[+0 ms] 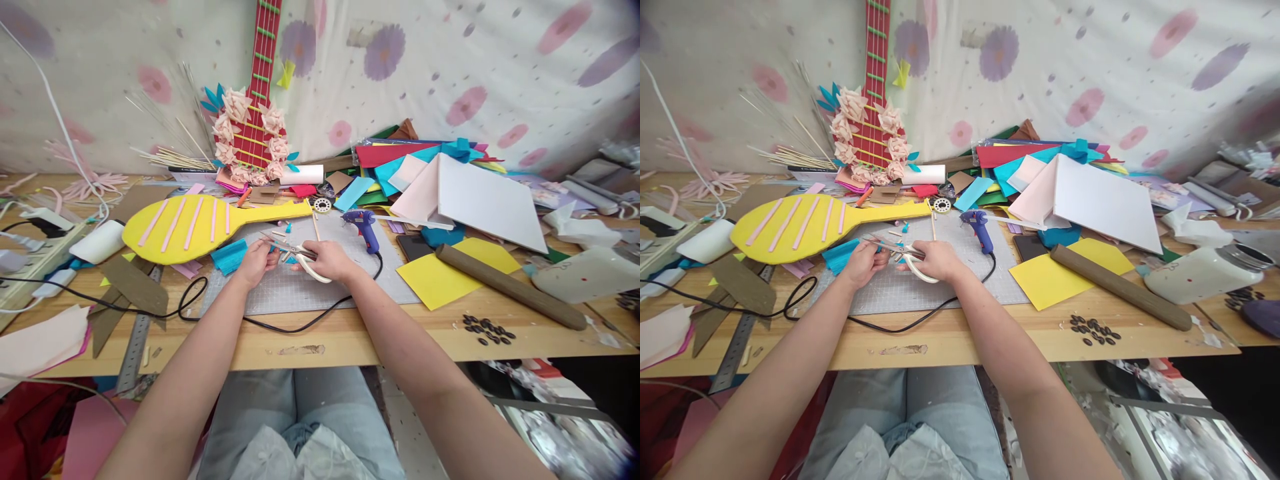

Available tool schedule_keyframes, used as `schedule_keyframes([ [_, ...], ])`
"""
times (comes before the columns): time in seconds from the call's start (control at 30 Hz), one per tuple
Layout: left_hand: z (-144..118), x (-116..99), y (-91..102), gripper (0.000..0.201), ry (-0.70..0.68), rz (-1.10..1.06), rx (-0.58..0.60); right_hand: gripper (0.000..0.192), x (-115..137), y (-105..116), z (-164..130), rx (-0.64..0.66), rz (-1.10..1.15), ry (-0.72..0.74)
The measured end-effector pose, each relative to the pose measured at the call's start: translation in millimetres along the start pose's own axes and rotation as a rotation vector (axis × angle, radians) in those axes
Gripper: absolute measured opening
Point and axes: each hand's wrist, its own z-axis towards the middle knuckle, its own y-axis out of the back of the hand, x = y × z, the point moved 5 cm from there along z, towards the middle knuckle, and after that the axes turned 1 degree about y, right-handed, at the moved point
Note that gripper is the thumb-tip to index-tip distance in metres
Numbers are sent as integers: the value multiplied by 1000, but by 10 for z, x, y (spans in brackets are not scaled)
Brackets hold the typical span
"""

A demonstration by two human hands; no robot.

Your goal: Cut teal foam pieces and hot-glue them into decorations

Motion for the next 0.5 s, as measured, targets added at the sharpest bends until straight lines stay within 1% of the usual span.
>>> schedule_keyframes([
  [0.13,-12,2,-6,17,35,32,-13,49,-5,37,-3,-13,-2,-19],
  [0.27,-25,-1,-23,19,36,50,-9,48,-8,59,-8,-10,44,-42],
  [0.5,6,74,27,21,45,87,-4,47,25,17,-14,35,56,59],
])
